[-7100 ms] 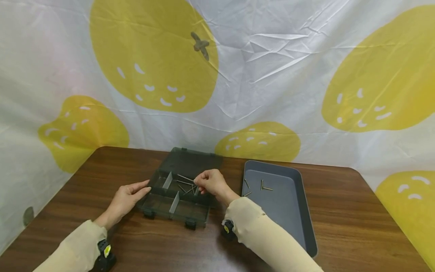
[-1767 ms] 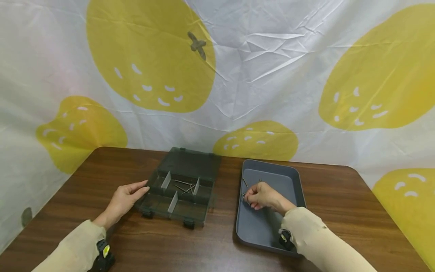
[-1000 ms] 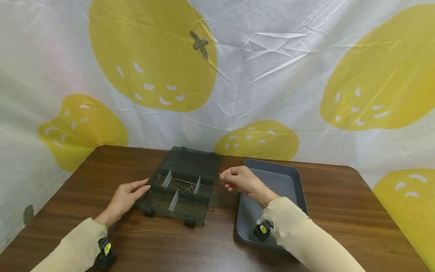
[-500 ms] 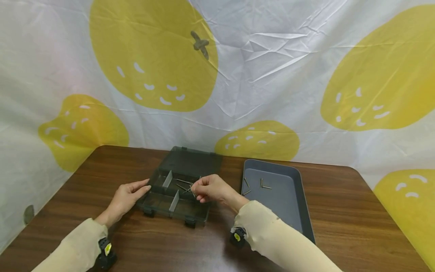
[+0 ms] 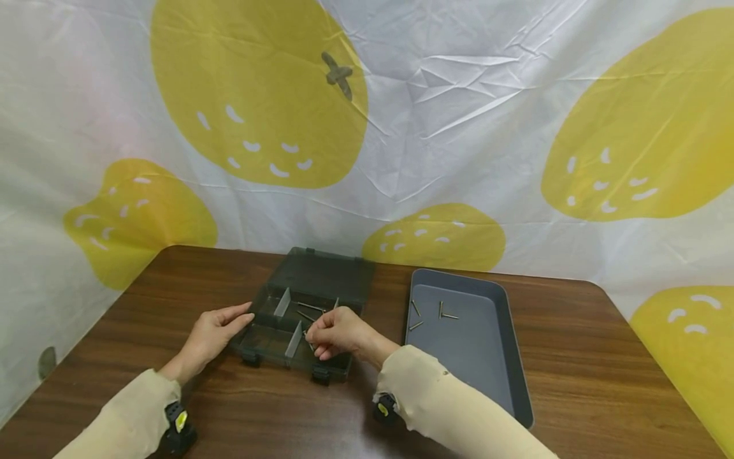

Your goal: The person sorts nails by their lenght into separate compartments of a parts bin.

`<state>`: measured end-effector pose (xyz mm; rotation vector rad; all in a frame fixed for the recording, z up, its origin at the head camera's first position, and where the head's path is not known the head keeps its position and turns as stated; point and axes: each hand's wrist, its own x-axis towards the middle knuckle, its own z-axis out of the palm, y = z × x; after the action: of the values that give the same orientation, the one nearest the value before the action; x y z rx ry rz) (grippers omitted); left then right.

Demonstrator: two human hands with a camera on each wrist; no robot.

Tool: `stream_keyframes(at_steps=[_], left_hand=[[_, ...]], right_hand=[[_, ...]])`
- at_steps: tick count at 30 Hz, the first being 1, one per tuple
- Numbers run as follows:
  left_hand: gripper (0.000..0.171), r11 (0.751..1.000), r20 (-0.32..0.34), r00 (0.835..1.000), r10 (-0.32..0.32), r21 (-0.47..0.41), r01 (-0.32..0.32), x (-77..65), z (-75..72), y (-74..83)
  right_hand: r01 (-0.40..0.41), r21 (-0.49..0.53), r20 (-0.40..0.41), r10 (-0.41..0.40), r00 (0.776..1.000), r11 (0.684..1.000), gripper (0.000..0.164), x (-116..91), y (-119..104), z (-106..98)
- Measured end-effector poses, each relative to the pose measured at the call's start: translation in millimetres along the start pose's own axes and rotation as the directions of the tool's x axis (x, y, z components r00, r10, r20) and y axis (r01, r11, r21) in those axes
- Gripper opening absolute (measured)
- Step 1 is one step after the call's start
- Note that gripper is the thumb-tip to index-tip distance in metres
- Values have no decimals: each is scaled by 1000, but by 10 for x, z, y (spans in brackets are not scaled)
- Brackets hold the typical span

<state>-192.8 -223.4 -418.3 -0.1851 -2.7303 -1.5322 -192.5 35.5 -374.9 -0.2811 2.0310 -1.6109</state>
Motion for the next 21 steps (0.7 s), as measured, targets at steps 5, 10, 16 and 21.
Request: stream_keyframes(at_steps=[5, 10, 16, 21], left_hand=[[52, 1000, 5, 1000, 4, 2, -4, -2, 0, 1], [52, 1000, 1, 1000, 3, 3, -3, -6, 1, 2], [51, 1000, -5, 1000, 8, 6, -8, -3, 4, -7], [51, 1000, -10, 1000, 10, 2, -10, -1, 7, -9]], right_hand=[[10, -4, -8, -10, 1000, 1000, 12, -7, 9, 18], [19, -38, -15, -19, 1000, 999, 10, -19, 11, 37], [30, -78, -19, -31, 999, 996, 9, -34, 10, 59], [31, -84, -28, -33, 999, 996, 9, -38, 15, 67]])
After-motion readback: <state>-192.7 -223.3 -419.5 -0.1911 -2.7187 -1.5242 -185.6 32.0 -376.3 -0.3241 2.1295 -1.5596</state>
